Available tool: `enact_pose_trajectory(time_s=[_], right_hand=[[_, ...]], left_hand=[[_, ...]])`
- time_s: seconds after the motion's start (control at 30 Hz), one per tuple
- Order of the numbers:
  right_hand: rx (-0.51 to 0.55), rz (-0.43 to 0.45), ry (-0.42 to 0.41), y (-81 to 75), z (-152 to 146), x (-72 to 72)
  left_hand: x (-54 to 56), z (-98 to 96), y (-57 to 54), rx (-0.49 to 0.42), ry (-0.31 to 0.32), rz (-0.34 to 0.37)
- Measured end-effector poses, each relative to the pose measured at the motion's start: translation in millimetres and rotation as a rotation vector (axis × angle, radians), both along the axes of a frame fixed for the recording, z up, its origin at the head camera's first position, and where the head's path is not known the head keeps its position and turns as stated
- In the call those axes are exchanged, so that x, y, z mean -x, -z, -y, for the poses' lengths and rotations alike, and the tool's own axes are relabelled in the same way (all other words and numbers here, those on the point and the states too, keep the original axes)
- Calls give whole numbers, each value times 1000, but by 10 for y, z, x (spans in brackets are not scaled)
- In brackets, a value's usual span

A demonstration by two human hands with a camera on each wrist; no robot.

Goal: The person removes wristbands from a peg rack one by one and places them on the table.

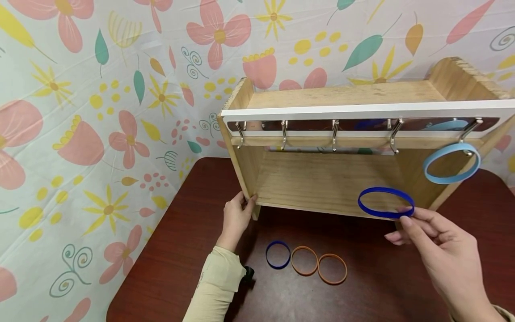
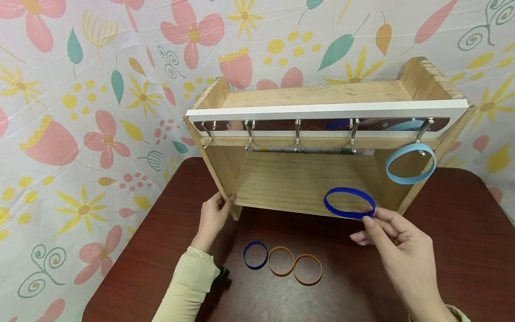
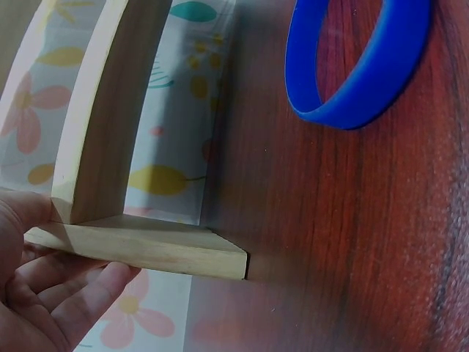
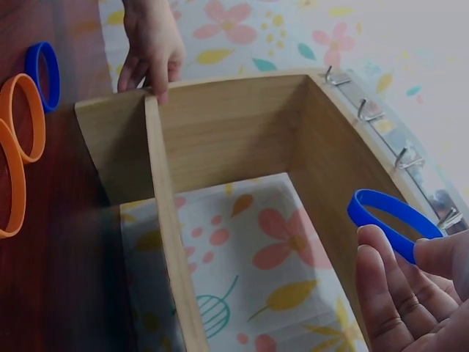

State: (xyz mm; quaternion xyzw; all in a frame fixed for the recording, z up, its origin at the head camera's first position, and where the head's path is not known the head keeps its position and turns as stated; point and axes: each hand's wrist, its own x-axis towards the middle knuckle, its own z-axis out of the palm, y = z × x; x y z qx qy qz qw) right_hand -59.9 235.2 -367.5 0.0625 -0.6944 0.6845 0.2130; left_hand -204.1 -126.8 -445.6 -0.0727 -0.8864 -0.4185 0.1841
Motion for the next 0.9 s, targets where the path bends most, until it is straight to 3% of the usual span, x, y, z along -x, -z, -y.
enact_pose_trajectory(time_s=[0.4,0.9], right_hand=[[85,-32,-81,61,-25,-13],[-34,25,-65,190,-46,-65]], left_hand=[[7,5,10,-6,-2,-3],[-2,5,-1,-1,-5,14]])
